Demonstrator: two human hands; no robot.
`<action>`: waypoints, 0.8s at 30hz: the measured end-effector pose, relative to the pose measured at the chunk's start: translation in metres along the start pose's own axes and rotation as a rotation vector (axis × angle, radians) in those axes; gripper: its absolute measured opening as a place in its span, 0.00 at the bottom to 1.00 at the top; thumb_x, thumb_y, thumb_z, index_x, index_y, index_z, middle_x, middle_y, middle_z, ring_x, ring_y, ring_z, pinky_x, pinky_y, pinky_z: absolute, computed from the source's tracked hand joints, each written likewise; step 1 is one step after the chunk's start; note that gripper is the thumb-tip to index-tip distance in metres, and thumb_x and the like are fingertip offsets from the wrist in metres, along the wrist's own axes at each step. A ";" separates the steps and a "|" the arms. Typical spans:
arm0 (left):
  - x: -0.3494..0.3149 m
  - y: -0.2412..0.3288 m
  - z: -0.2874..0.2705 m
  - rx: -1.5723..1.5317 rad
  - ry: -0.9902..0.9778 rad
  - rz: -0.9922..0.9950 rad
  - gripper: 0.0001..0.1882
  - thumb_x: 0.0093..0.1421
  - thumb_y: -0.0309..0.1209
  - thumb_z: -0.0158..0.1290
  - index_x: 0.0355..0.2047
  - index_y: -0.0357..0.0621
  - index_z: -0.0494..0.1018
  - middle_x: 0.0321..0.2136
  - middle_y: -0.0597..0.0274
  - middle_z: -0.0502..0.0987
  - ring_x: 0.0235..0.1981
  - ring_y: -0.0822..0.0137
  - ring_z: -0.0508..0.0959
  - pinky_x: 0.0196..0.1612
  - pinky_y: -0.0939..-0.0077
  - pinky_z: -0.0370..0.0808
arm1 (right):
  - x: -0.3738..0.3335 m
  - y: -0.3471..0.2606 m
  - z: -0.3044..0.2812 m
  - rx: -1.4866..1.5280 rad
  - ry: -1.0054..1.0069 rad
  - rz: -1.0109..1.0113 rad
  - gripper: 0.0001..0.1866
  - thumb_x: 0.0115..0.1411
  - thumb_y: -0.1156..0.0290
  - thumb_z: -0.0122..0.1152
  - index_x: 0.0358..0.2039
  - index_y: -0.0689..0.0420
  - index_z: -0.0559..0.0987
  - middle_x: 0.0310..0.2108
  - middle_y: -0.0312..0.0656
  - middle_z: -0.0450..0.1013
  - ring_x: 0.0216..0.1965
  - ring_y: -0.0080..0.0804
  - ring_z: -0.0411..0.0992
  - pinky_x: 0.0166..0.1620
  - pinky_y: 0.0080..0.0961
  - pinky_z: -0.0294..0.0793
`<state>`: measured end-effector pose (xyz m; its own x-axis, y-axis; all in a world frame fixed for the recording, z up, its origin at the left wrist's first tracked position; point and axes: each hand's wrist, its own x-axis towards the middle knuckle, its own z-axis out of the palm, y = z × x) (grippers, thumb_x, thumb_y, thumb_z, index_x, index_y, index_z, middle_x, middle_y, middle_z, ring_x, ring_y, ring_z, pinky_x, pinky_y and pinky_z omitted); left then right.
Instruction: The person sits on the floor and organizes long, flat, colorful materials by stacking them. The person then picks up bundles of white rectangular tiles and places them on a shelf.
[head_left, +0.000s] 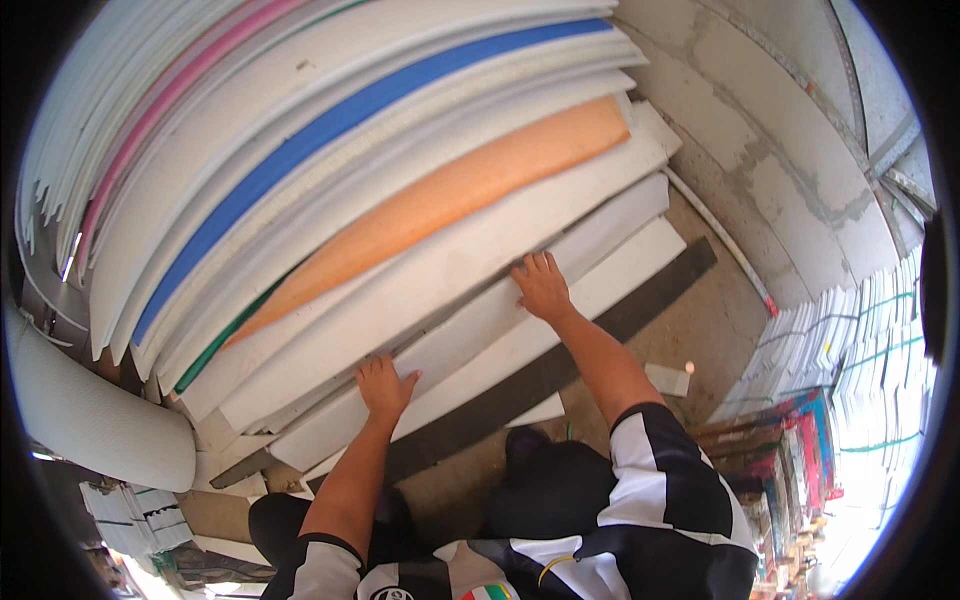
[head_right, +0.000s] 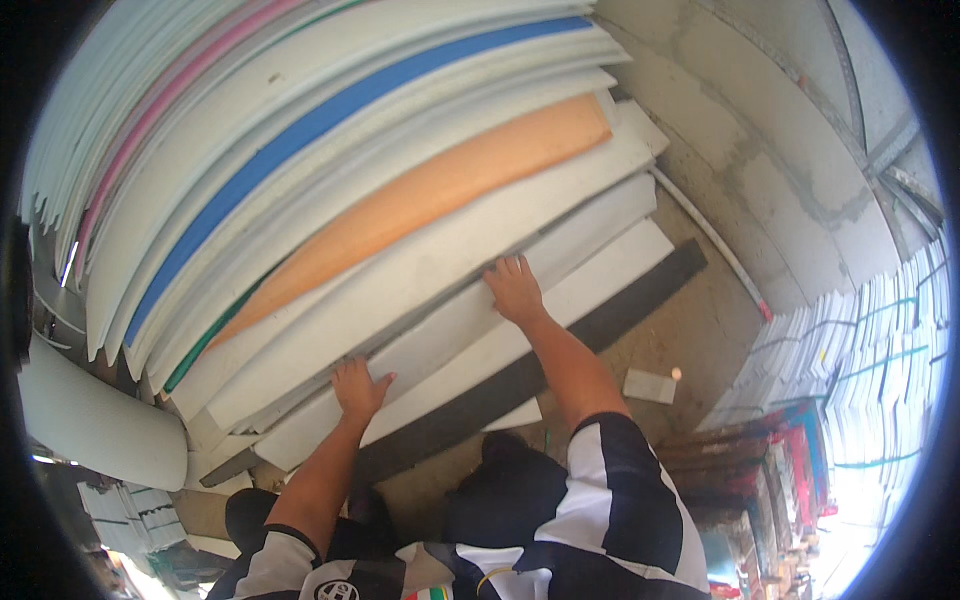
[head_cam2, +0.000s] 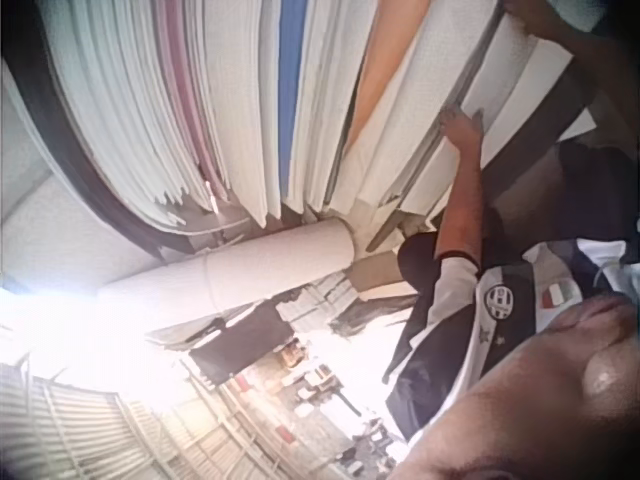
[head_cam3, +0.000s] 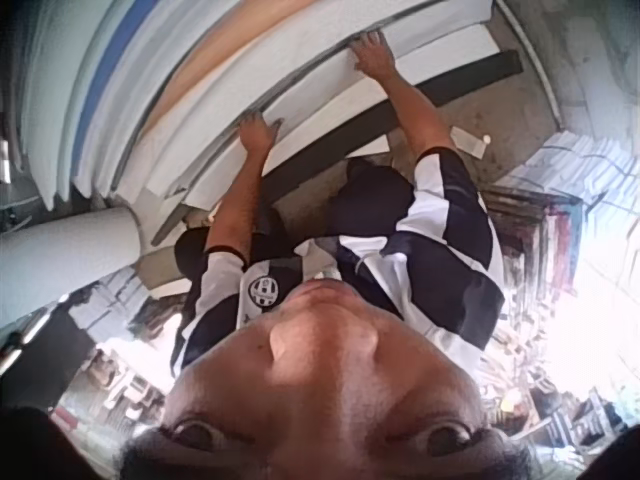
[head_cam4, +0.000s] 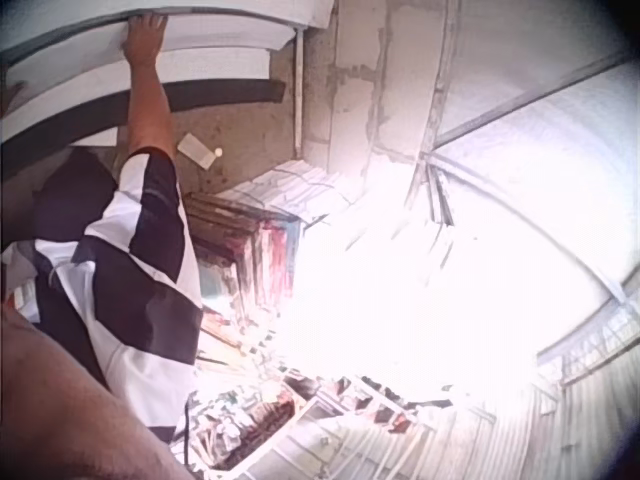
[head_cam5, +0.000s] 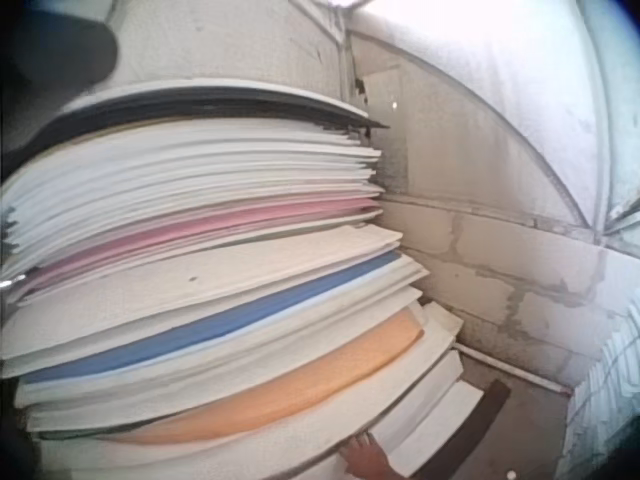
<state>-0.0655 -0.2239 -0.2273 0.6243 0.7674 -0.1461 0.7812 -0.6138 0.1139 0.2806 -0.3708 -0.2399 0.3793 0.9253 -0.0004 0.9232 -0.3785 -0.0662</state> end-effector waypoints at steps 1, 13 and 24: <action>0.004 -0.006 0.000 -0.033 -0.002 0.003 0.34 0.54 0.55 0.64 0.49 0.41 0.74 0.45 0.45 0.78 0.52 0.45 0.75 0.56 0.46 0.68 | 0.004 0.001 -0.008 -0.018 -0.015 -0.022 0.36 0.44 0.57 0.79 0.53 0.52 0.75 0.55 0.48 0.71 0.63 0.47 0.64 0.69 0.50 0.57; -0.010 0.009 -0.048 -0.099 -0.353 0.269 0.33 0.61 0.64 0.51 0.30 0.42 0.77 0.29 0.42 0.81 0.32 0.41 0.81 0.36 0.47 0.76 | -0.072 0.056 -0.066 0.276 -0.069 -0.330 0.32 0.41 0.48 0.77 0.42 0.54 0.77 0.39 0.42 0.75 0.47 0.45 0.72 0.54 0.41 0.67; -0.057 -0.004 0.042 -0.238 -0.673 0.128 0.41 0.59 0.70 0.49 0.47 0.40 0.78 0.42 0.39 0.81 0.46 0.42 0.81 0.50 0.51 0.76 | -0.099 0.020 -0.015 0.164 -0.507 -0.179 0.37 0.43 0.40 0.74 0.46 0.53 0.78 0.39 0.47 0.80 0.47 0.50 0.77 0.51 0.49 0.71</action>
<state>-0.1048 -0.2730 -0.2611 0.6345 0.3648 -0.6814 0.7289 -0.5757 0.3706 0.2627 -0.4703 -0.2261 0.1029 0.8862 -0.4518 0.9335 -0.2429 -0.2637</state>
